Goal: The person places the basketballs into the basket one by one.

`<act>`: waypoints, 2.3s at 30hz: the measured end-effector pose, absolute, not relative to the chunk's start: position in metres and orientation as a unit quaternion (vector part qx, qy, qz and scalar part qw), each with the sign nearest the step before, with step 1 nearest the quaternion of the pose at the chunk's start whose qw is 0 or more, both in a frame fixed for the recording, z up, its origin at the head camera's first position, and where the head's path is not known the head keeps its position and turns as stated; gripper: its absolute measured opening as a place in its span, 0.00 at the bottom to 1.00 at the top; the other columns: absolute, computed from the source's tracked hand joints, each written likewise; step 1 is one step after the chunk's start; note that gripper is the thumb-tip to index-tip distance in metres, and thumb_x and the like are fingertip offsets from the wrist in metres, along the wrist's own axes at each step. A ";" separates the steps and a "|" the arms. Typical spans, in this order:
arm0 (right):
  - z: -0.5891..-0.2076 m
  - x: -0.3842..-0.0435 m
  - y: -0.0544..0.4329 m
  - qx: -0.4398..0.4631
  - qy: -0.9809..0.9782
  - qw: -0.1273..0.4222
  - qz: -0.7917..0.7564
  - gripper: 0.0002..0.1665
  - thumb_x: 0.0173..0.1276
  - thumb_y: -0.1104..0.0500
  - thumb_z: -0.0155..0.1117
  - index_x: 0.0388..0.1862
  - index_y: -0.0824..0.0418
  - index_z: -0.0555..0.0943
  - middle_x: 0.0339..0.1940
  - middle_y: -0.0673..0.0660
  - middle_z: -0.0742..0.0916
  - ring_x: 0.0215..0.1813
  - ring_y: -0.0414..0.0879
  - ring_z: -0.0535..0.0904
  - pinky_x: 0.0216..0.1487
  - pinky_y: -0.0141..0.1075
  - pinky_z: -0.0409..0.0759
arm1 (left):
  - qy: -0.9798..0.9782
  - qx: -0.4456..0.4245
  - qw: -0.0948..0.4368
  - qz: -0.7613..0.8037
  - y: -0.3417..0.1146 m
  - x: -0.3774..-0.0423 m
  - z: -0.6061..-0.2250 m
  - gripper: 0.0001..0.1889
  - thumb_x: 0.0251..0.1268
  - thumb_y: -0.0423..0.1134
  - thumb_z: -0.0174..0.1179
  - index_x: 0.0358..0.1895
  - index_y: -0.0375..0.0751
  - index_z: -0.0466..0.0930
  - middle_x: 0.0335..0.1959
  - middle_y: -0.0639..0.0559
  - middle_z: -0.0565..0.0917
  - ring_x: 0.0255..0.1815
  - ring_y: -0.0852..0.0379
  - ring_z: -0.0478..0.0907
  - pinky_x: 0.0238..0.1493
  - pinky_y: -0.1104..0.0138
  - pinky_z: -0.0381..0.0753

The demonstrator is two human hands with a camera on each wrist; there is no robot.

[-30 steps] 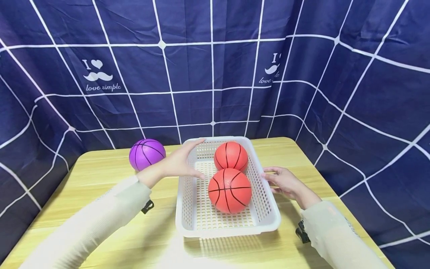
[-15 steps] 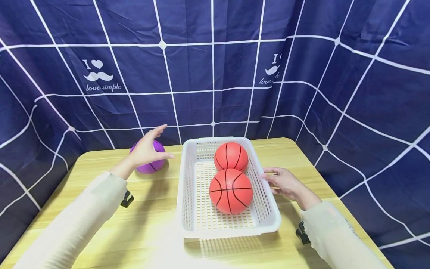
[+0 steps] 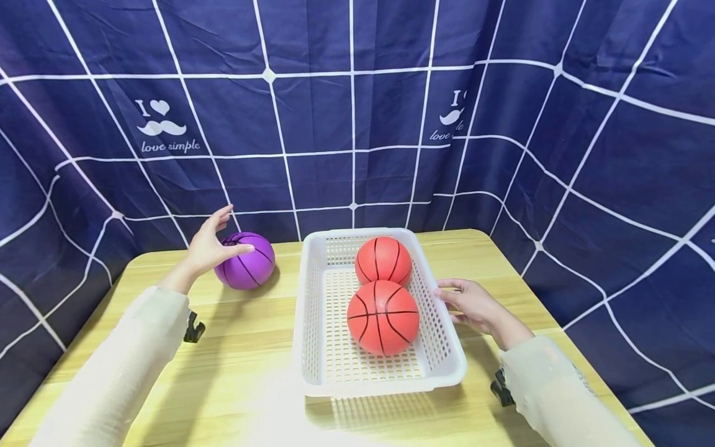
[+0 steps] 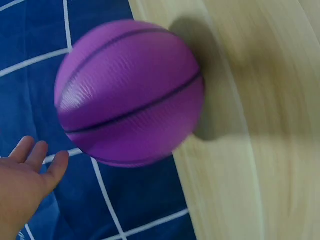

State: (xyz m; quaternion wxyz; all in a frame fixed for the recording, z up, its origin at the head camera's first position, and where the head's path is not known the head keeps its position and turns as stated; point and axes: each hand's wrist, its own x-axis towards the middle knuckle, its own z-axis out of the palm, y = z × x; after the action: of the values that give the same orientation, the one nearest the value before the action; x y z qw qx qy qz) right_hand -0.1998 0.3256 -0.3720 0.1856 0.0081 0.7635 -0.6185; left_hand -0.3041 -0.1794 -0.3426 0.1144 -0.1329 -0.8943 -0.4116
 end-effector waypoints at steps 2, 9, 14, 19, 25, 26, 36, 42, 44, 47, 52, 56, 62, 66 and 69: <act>-0.372 -0.200 0.326 0.008 0.763 0.185 -0.619 0.34 0.73 0.56 0.55 0.67 0.76 0.58 0.48 0.57 0.83 0.46 0.42 0.80 0.43 0.39 0.81 | -0.898 -0.119 0.111 -0.409 -0.185 -0.305 -0.346 0.55 0.43 0.46 0.76 0.74 0.41 0.51 0.68 0.31 0.60 0.67 0.35 0.59 0.62 0.41 0.60; -0.375 -0.200 0.327 0.004 0.762 0.186 -0.620 0.34 0.74 0.56 0.54 0.68 0.77 0.57 0.47 0.55 0.83 0.47 0.43 0.80 0.44 0.39 0.81 | -0.898 -0.083 0.072 -0.426 -0.198 -0.305 -0.362 0.57 0.46 0.47 0.74 0.75 0.39 0.45 0.72 0.32 0.52 0.69 0.33 0.53 0.62 0.38 0.57; -0.375 -0.200 0.327 0.008 0.761 0.183 -0.622 0.34 0.73 0.56 0.55 0.67 0.76 0.58 0.49 0.59 0.83 0.48 0.44 0.80 0.45 0.40 0.81 | -0.885 -0.064 0.045 -0.460 -0.202 -0.303 -0.377 0.58 0.47 0.45 0.74 0.76 0.37 0.40 0.71 0.27 0.49 0.66 0.30 0.59 0.62 0.42 0.62; -0.377 -0.200 0.328 0.009 0.762 0.180 -0.622 0.34 0.73 0.56 0.55 0.68 0.77 0.58 0.51 0.61 0.82 0.48 0.44 0.80 0.45 0.41 0.81 | -0.871 -0.049 0.035 -0.488 -0.205 -0.304 -0.391 0.58 0.49 0.43 0.73 0.75 0.34 0.39 0.71 0.26 0.50 0.67 0.31 0.57 0.63 0.44 0.61; -0.378 -0.200 0.327 0.005 0.763 0.183 -0.620 0.34 0.74 0.56 0.54 0.67 0.77 0.58 0.52 0.62 0.81 0.49 0.46 0.79 0.45 0.41 0.81 | -0.863 -0.036 0.024 -0.503 -0.203 -0.305 -0.400 0.57 0.50 0.41 0.73 0.75 0.34 0.39 0.69 0.25 0.53 0.67 0.31 0.58 0.64 0.45 0.61; -0.377 -0.200 0.327 0.007 0.763 0.182 -0.620 0.33 0.73 0.56 0.54 0.67 0.76 0.58 0.52 0.62 0.81 0.49 0.46 0.80 0.45 0.41 0.81 | -0.862 -0.036 0.022 -0.505 -0.203 -0.306 -0.400 0.57 0.50 0.42 0.72 0.75 0.34 0.39 0.69 0.25 0.54 0.67 0.31 0.58 0.64 0.46 0.61; -0.374 -0.200 0.325 0.005 0.761 0.184 -0.622 0.34 0.74 0.56 0.54 0.68 0.77 0.58 0.50 0.59 0.82 0.48 0.45 0.79 0.45 0.41 0.81 | -0.863 -0.024 0.015 -0.505 -0.199 -0.305 -0.404 0.55 0.50 0.46 0.72 0.74 0.34 0.44 0.68 0.28 0.58 0.65 0.33 0.62 0.62 0.47 0.64; -0.374 -0.199 0.324 0.007 0.763 0.184 -0.620 0.34 0.74 0.56 0.54 0.68 0.77 0.57 0.50 0.59 0.82 0.48 0.45 0.79 0.44 0.41 0.81 | -0.865 -0.011 0.030 -0.501 -0.201 -0.307 -0.407 0.54 0.47 0.48 0.74 0.73 0.35 0.48 0.67 0.30 0.60 0.64 0.34 0.64 0.61 0.47 0.66; -0.374 -0.199 0.324 0.007 0.764 0.182 -0.619 0.35 0.74 0.56 0.54 0.68 0.77 0.57 0.51 0.60 0.82 0.48 0.44 0.79 0.44 0.41 0.81 | -0.866 -0.012 0.032 -0.498 -0.201 -0.307 -0.407 0.54 0.47 0.49 0.74 0.73 0.35 0.49 0.67 0.30 0.61 0.63 0.34 0.64 0.61 0.47 0.67; -0.375 -0.200 0.324 0.007 0.765 0.182 -0.617 0.34 0.74 0.56 0.54 0.68 0.77 0.57 0.51 0.61 0.81 0.48 0.45 0.79 0.45 0.41 0.81 | -0.868 -0.015 0.032 -0.495 -0.201 -0.307 -0.403 0.53 0.46 0.49 0.74 0.73 0.36 0.50 0.65 0.29 0.63 0.62 0.34 0.65 0.60 0.47 0.67; -0.375 -0.200 0.325 0.010 0.766 0.182 -0.617 0.34 0.74 0.56 0.54 0.68 0.77 0.57 0.52 0.62 0.81 0.50 0.46 0.79 0.45 0.41 0.80 | -0.853 -0.021 0.037 -0.520 -0.200 -0.304 -0.386 0.52 0.48 0.47 0.73 0.73 0.37 0.50 0.65 0.29 0.62 0.61 0.33 0.66 0.55 0.46 0.72; -0.374 -0.200 0.326 0.007 0.761 0.184 -0.622 0.35 0.74 0.56 0.54 0.68 0.77 0.56 0.51 0.61 0.82 0.49 0.45 0.80 0.45 0.41 0.81 | -0.828 -0.035 0.039 -0.559 -0.197 -0.304 -0.371 0.51 0.48 0.43 0.74 0.73 0.39 0.51 0.63 0.30 0.62 0.59 0.34 0.67 0.44 0.51 0.80; -0.374 -0.201 0.326 0.004 0.759 0.185 -0.624 0.35 0.74 0.56 0.54 0.68 0.77 0.56 0.49 0.58 0.83 0.47 0.43 0.80 0.44 0.40 0.81 | -0.814 -0.063 0.037 -0.576 -0.184 -0.305 -0.351 0.49 0.48 0.42 0.74 0.73 0.41 0.53 0.63 0.32 0.63 0.58 0.36 0.68 0.41 0.55 0.82; -0.374 -0.201 0.327 0.010 0.760 0.184 -0.623 0.34 0.73 0.56 0.54 0.68 0.77 0.57 0.50 0.60 0.82 0.47 0.44 0.80 0.45 0.40 0.81 | -0.813 -0.082 0.036 -0.576 -0.169 -0.305 -0.339 0.49 0.47 0.41 0.74 0.72 0.42 0.54 0.64 0.33 0.63 0.58 0.37 0.68 0.42 0.55 0.82; -0.375 -0.201 0.327 0.012 0.763 0.181 -0.620 0.34 0.73 0.56 0.54 0.67 0.76 0.58 0.50 0.61 0.82 0.47 0.44 0.80 0.45 0.40 0.81 | -0.811 -0.100 0.037 -0.575 -0.155 -0.303 -0.332 0.48 0.46 0.41 0.74 0.72 0.44 0.56 0.63 0.34 0.65 0.58 0.38 0.69 0.42 0.55 0.81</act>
State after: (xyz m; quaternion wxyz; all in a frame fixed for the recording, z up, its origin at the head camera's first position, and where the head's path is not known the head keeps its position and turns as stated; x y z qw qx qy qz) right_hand -0.2005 0.3266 -0.3749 0.1812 0.0120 0.7634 -0.6199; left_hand -0.3032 -0.1545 -0.3325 0.0371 -0.1005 -0.8112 -0.5749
